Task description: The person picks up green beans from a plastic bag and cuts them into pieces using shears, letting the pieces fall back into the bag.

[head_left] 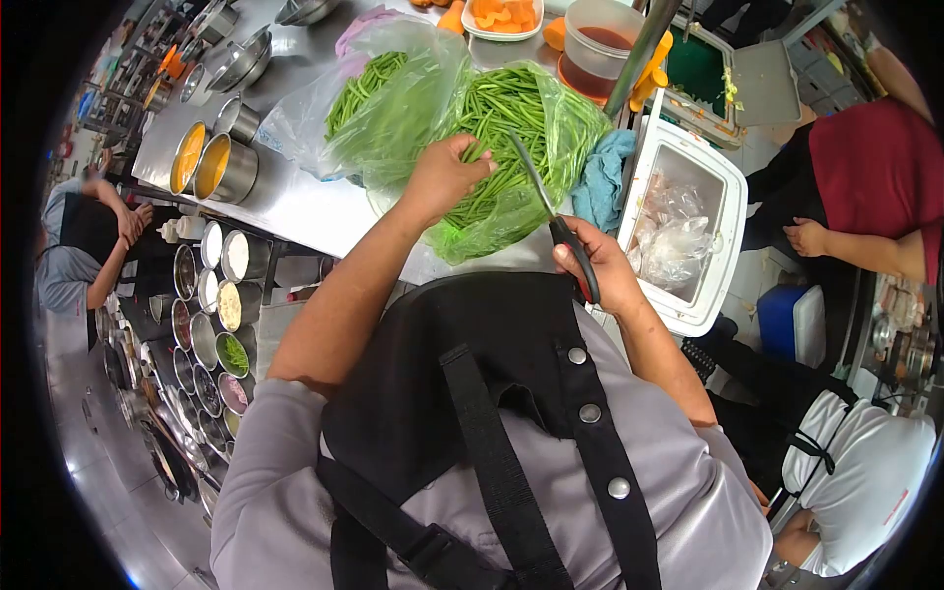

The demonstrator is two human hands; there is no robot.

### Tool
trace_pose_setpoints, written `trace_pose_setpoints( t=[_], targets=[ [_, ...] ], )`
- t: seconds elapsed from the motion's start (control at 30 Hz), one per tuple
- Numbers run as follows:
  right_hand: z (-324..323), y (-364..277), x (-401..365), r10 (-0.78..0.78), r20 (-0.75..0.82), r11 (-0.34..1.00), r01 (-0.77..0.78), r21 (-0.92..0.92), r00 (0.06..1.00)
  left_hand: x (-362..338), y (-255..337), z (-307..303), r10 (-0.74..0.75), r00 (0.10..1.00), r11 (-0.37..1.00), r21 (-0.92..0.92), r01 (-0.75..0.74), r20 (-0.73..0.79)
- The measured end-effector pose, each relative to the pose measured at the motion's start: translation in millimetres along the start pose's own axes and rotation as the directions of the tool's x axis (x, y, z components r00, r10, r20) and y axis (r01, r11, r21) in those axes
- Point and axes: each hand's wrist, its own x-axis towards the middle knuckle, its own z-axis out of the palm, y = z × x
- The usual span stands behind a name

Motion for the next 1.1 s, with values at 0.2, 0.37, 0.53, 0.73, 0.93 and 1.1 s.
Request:
trace_pose_setpoints(
  t=[0.2, 0.37, 0.53, 0.73, 0.93, 1.1],
  targets=[
    [-7.0, 8.9, -12.9, -0.014, -0.009, 0.999, 0.014, 0.029, 1.000, -0.6, 5.2, -2.5, -0.171, 0.983, 0.750, -0.657, 0.082, -0.073],
    [-5.2, 8.8, -14.8, -0.121, 0.074, 0.991, 0.117, 0.061, 0.990, -0.3, 3.7, 3.9, -0.196, 0.977, 0.633, -0.772, 0.055, -0.090],
    [-1.9, -3.7, -12.0, -0.012, 0.073, 0.999, 0.009, 0.044, 0.997, -4.8, 7.7, 9.8, -0.185, 0.978, 0.666, -0.745, 0.050, -0.099],
    [1.9, 12.4, 0.0, 0.006, 0.008, 1.000, -0.006, 0.016, 1.000, -9.3, 7.5, 13.4, -0.135, 0.981, 0.717, -0.697, 0.002, -0.137],
    [4.5, 16.7, -2.5, -0.060, -0.120, 0.996, 0.052, -0.069, 0.991, -0.1, 3.1, -0.4, -0.129, 0.947, 0.749, -0.655, -0.100, -0.293],
    [-12.4, 24.3, -13.7, 0.017, -0.026, 0.994, -0.014, 0.104, 1.000, 8.3, -17.4, -11.8, -0.223, 0.928, 0.747, -0.664, -0.034, -0.297]
  ],
)
